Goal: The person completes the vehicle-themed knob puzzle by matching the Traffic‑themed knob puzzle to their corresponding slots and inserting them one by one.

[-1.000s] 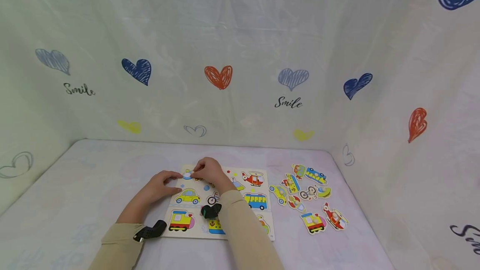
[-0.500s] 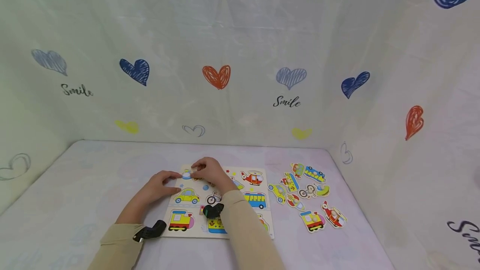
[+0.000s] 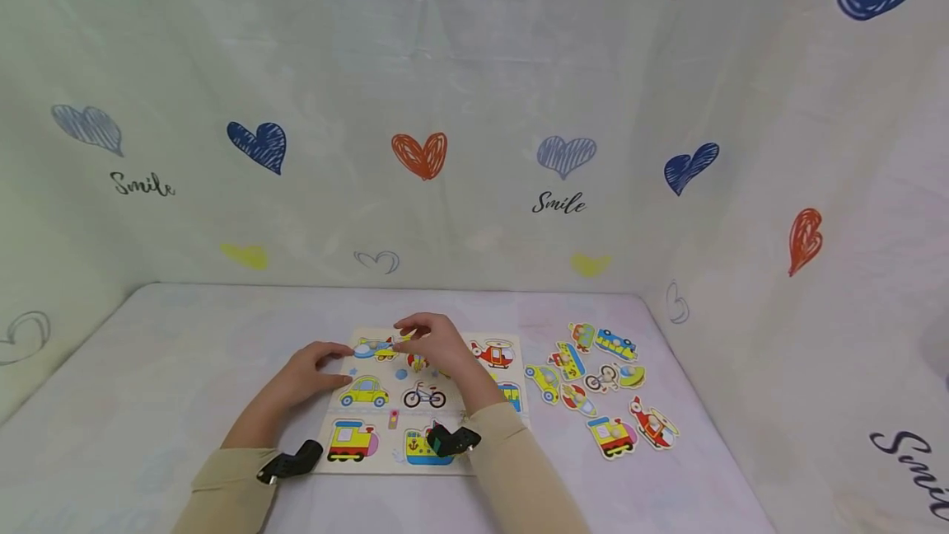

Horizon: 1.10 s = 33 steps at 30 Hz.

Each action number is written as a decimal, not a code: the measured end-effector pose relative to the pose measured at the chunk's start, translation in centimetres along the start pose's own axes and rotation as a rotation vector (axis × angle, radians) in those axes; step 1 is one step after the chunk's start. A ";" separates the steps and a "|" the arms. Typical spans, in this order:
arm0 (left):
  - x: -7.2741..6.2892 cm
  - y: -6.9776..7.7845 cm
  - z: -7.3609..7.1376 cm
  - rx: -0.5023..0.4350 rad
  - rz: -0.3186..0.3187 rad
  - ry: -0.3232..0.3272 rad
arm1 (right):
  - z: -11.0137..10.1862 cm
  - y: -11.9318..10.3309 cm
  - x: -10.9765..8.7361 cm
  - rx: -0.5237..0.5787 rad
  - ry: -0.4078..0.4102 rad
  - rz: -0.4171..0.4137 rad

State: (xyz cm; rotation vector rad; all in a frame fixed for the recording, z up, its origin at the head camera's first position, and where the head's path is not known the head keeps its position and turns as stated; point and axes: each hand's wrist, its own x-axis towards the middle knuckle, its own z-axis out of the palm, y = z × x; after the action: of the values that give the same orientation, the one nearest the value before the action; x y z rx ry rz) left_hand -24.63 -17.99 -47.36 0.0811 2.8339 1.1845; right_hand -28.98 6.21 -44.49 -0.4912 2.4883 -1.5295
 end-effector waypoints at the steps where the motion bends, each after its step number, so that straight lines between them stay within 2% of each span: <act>1: 0.0 0.0 0.0 0.001 0.006 -0.001 | -0.4 0.1 -0.5 -0.003 0.012 -0.005; 11: 0.0 -0.1 0.3 -0.002 0.002 -0.009 | -4.3 1.7 -5.3 -0.022 0.105 -0.004; 23: 0.3 -0.4 0.5 -0.007 0.003 -0.015 | -8.2 3.5 -9.5 -0.040 0.253 0.146; 33: 0.1 -0.3 0.2 -0.019 0.000 -0.015 | -12.1 4.4 -12.7 -0.109 0.298 0.200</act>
State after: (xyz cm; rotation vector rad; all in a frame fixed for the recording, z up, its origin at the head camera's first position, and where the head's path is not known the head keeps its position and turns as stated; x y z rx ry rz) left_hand -24.72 -18.08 -47.72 0.0882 2.8095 1.2055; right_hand -21.89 22.76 -43.22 -0.0236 2.7518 -1.4881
